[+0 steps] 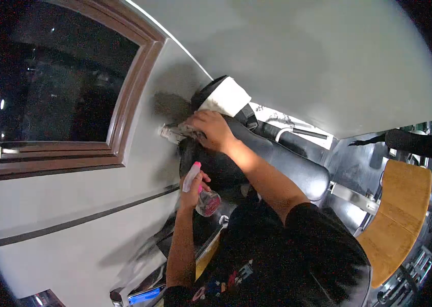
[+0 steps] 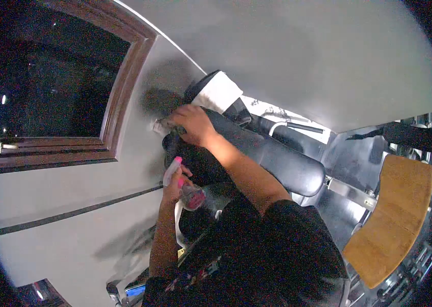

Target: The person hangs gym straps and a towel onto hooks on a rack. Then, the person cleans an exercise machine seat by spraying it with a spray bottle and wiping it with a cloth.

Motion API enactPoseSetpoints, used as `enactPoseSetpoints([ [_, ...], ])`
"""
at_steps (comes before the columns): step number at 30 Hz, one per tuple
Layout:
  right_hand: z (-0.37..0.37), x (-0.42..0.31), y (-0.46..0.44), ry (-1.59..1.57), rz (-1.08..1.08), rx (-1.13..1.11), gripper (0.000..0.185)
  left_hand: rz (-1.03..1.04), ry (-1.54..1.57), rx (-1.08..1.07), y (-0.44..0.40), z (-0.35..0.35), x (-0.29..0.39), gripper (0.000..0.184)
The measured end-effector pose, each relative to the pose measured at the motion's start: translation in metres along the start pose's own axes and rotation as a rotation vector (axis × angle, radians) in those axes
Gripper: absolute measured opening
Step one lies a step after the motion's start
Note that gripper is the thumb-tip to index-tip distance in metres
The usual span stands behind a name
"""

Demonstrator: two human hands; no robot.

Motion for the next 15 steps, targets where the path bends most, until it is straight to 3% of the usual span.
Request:
enactPoseSetpoints([
  [2, -0.001, 0.015, 0.002, 0.050, 0.054, 0.043, 0.049, 0.007, -0.003, 0.004, 0.000, 0.001, -0.001, 0.033],
  [4, -0.002, 0.042, 0.012, -0.132, 0.300, 0.323, 0.039, 0.022, -0.004, 0.014, -0.001, 0.001, -0.001, 0.036],
  [6, 0.000, 0.067, 0.031, -0.222, 0.463, 0.369, 0.036, 0.021, -0.055, 0.022, -0.001, 0.001, 0.003, 0.040],
  [7, -0.015, 0.063, 0.040, -0.197, 0.661, 0.217, 0.039, 0.023, -0.059, 0.021, -0.002, 0.004, 0.006, 0.040],
  [10, -0.017, 0.072, 0.036, -0.217, 0.483, 0.174, 0.031, 0.037, -0.074, 0.071, -0.002, 0.010, 0.013, 0.042],
  [11, -0.018, 0.064, 0.040, -0.189, 0.473, 0.257, 0.034, 0.027, -0.075, 0.063, -0.001, 0.011, 0.016, 0.042],
  [12, -0.023, 0.049, 0.026, -0.401, 0.495, 0.265, 0.038, 0.013, -0.075, 0.057, 0.000, 0.010, 0.015, 0.042],
  [13, -0.024, 0.039, 0.017, -0.303, 0.280, 0.292, 0.040, 0.030, -0.073, 0.053, -0.003, 0.006, 0.008, 0.042],
  [15, -0.031, 0.030, 0.007, -0.317, 0.209, 0.155, 0.041, 0.032, -0.081, 0.070, 0.000, 0.008, 0.011, 0.043],
])
Point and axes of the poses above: each hand's wrist, its own y-axis away from the middle knuckle, its own z-axis out of the palm, x = y × z, the point moved 1 cm from there along -y, towards the middle knuckle, and after that the axes turned 8 degrees about -z, right-handed, at the moved point
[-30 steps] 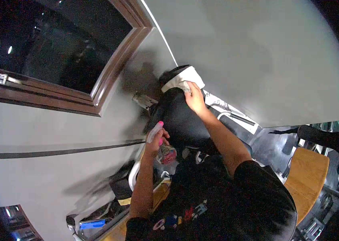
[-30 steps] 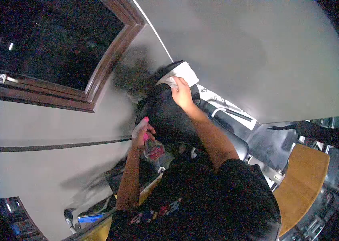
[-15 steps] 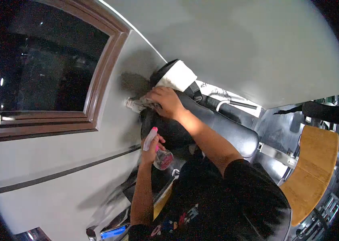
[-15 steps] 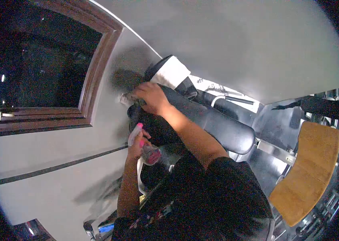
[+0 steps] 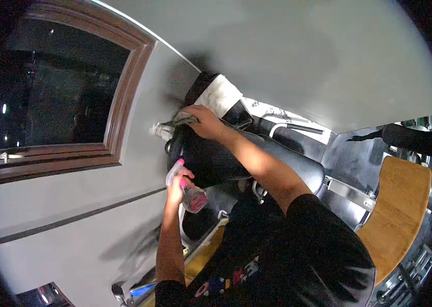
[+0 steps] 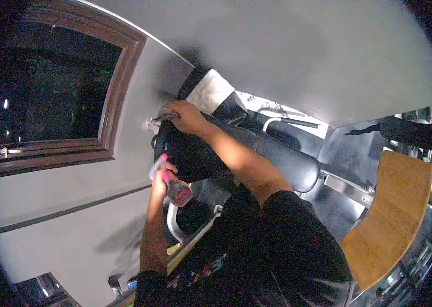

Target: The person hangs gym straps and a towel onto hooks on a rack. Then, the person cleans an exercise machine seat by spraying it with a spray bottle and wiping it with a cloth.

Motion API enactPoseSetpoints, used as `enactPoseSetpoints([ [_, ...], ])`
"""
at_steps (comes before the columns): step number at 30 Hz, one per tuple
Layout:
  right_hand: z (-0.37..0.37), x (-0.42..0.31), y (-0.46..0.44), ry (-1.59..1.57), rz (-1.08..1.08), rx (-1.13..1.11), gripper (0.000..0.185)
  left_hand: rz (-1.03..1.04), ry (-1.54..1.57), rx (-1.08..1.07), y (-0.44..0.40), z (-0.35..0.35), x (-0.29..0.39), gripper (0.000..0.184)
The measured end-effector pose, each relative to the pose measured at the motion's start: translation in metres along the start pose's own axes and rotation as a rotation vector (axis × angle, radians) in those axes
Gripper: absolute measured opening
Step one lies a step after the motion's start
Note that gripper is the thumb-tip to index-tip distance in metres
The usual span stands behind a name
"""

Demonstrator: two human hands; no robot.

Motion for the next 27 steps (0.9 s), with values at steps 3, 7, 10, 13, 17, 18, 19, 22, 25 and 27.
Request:
enactPoseSetpoints([
  [3, 0.001, 0.028, 0.007, -0.085, -0.163, -0.081, 0.040, -0.003, -0.012, 0.030, -0.001, 0.002, 0.001, 0.048],
  [7, -0.014, 0.062, 0.030, -0.223, 0.470, 0.011, 0.036, -0.031, 0.019, 0.024, -0.001, 0.002, -0.001, 0.051],
  [10, -0.007, 0.052, 0.023, -0.041, 0.243, -0.029, 0.036, -0.063, 0.118, 0.084, -0.003, 0.002, -0.006, 0.057],
  [13, 0.010, 0.039, 0.011, -0.101, 0.019, -0.062, 0.040, -0.077, 0.084, 0.100, -0.002, 0.005, -0.005, 0.056],
  [17, -0.027, 0.021, 0.002, -0.221, -0.074, -0.224, 0.044, -0.063, 0.165, 0.115, -0.006, 0.008, -0.006, 0.054],
  [18, -0.017, 0.055, 0.016, -0.166, 0.073, -0.140, 0.040, -0.064, 0.188, 0.130, -0.005, 0.008, -0.005, 0.053],
  [19, -0.009, 0.073, 0.025, -0.105, 0.222, -0.053, 0.035, -0.065, 0.209, 0.141, -0.004, 0.010, -0.004, 0.051],
  [22, -0.016, 0.049, 0.008, -0.023, 0.309, -0.089, 0.038, -0.063, 0.193, 0.181, -0.004, 0.009, -0.003, 0.049],
  [25, -0.008, 0.019, -0.001, -0.298, 0.126, -0.176, 0.038, -0.052, 0.221, 0.182, -0.004, 0.012, -0.004, 0.047],
  [27, 0.001, 0.037, 0.019, -0.180, 0.020, -0.127, 0.041, -0.072, 0.205, 0.180, -0.004, 0.010, -0.005, 0.046],
])
Point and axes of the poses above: each hand's wrist, its own y-axis away from the middle knuckle, its own z-axis out of the palm, x = y × z, the point moved 1 cm from there along -y, towards the middle knuckle, and after that the axes turned 8 degrees about -z, right-handed, at the moved point
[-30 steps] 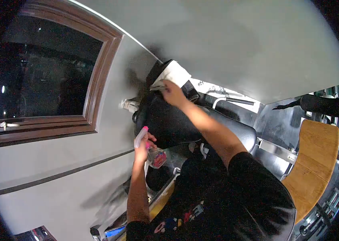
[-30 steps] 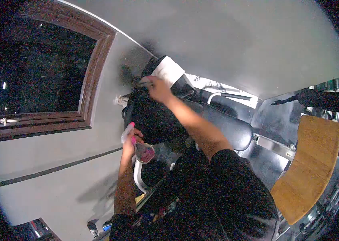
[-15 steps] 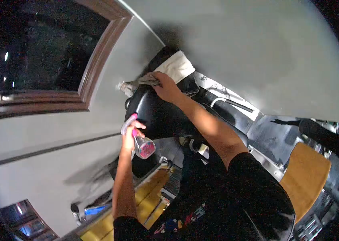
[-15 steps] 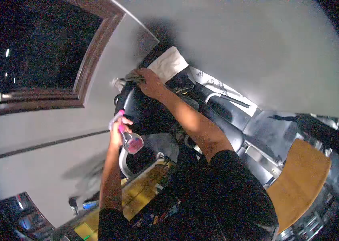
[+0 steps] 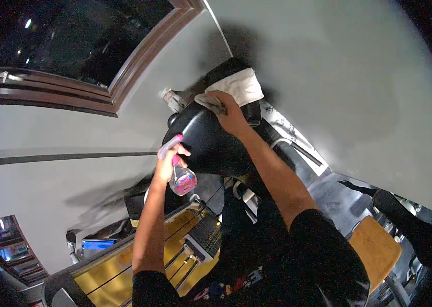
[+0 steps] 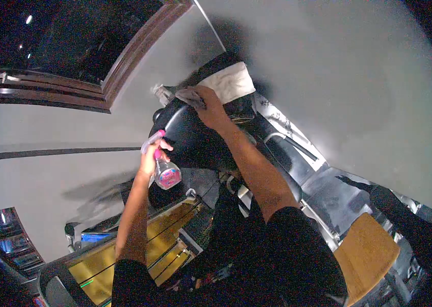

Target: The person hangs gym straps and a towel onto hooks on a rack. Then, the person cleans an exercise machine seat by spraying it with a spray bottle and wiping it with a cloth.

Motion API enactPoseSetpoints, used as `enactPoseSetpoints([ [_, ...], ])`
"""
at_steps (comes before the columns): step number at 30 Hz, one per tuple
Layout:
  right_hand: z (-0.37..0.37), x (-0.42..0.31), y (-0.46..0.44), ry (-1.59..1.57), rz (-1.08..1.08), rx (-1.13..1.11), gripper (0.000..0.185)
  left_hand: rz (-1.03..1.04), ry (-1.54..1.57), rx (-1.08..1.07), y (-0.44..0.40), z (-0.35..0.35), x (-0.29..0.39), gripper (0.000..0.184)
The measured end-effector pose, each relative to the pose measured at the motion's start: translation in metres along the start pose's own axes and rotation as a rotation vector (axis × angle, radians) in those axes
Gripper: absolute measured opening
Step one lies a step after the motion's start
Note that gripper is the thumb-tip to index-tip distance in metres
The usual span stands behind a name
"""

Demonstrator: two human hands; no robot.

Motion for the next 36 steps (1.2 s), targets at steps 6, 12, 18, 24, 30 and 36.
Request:
enactPoseSetpoints([
  [6, -0.022, 0.026, 0.026, 0.018, 0.355, 0.141, 0.041, 0.056, -0.044, 0.016, 0.006, 0.004, 0.000, 0.045],
  [12, -0.013, -0.007, 0.041, 0.316, 0.131, 0.256, 0.044, 0.032, -0.082, 0.062, 0.005, 0.007, 0.005, 0.045],
  [18, -0.050, 0.008, 0.087, -0.308, 0.366, 0.289, 0.036, -0.012, -0.087, 0.034, 0.004, 0.000, 0.000, 0.054],
  [24, -0.123, 0.048, 0.238, -0.277, 0.904, 0.296, 0.041, 0.039, -0.024, 0.061, 0.004, 0.004, -0.001, 0.054],
  [30, -0.158, -0.017, 0.268, -0.378, 1.164, 0.488, 0.045, 0.032, -0.039, 0.044, 0.003, 0.003, 0.000, 0.052],
  [36, -0.133, -0.014, 0.242, -0.408, 1.096, 0.363, 0.049, 0.050, -0.048, 0.039, 0.005, 0.007, 0.006, 0.049],
])
Point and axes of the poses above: each hand's wrist, its own y-axis away from the middle knuckle, its own z-axis out of the palm, x = y × z, the point moved 1 cm from there along -y, towards the middle knuckle, and after that the axes turned 8 degrees about -z, right-handed, at the moved point
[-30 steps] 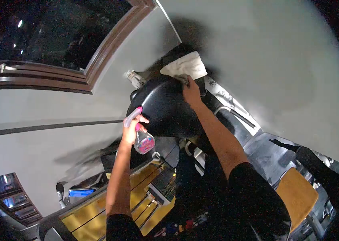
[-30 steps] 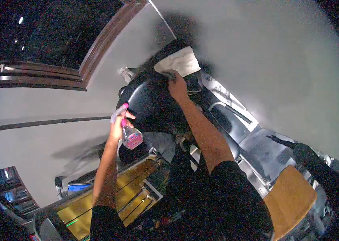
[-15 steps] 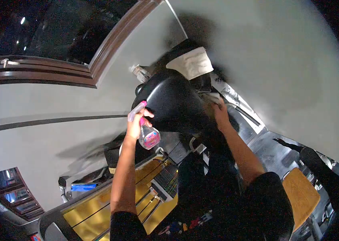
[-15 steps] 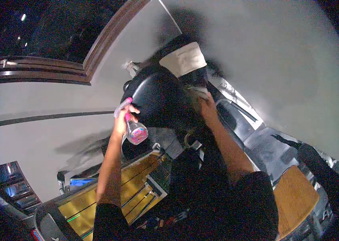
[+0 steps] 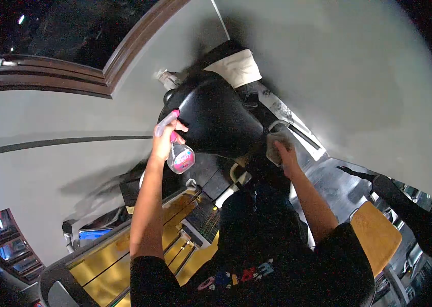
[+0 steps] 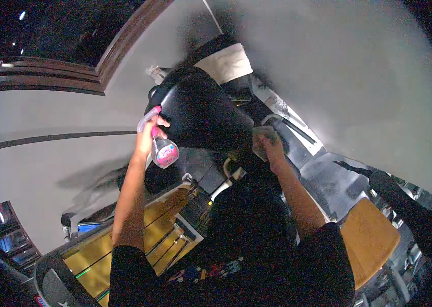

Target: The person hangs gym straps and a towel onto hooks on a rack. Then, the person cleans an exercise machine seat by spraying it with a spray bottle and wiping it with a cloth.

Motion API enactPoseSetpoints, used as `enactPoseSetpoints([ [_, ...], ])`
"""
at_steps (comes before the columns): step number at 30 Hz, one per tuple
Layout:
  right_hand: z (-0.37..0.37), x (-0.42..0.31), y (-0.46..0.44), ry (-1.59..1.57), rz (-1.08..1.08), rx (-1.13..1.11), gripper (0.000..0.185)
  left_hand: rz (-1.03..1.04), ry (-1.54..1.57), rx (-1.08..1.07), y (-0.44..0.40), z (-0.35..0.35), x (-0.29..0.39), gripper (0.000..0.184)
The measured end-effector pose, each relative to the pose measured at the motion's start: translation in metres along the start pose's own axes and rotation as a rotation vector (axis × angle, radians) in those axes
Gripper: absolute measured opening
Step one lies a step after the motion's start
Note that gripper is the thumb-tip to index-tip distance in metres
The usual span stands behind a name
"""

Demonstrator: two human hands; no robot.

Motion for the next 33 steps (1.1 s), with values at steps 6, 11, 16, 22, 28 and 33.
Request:
enactPoseSetpoints([
  [6, 0.068, -0.041, 0.017, 0.103, -0.125, -0.125, 0.040, 0.041, 0.039, 0.047, 0.005, 0.004, -0.006, 0.035],
  [11, 0.074, -0.020, 0.031, 0.089, -0.244, -0.329, 0.040, 0.151, 0.101, 0.124, 0.022, 0.019, -0.044, 0.014],
  [16, 0.031, 0.051, 0.045, 0.185, -0.212, -0.340, 0.043, 0.226, 0.128, 0.270, 0.082, 0.039, -0.110, 0.015],
  [22, 0.014, 0.068, 0.078, 0.345, -0.059, -0.381, 0.055, -0.006, 0.215, 0.384, 0.118, 0.052, -0.107, 0.019],
  [28, 0.040, 0.064, 0.106, 0.127, 0.004, -0.390, 0.053, 0.043, 0.185, 0.401, 0.108, 0.042, -0.108, 0.019],
  [33, 0.048, 0.087, 0.106, 0.214, -0.079, -0.457, 0.048, -0.008, 0.146, 0.423, 0.120, 0.044, -0.082, 0.017],
])
Point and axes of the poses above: each hand's wrist, its own y-axis away from the middle knuckle, its own z-axis out of the palm, x = y × z, the point moved 1 cm from there along -y, towards the middle knuckle, and after that the axes turned 8 degrees about -z, right-handed, at the moved point
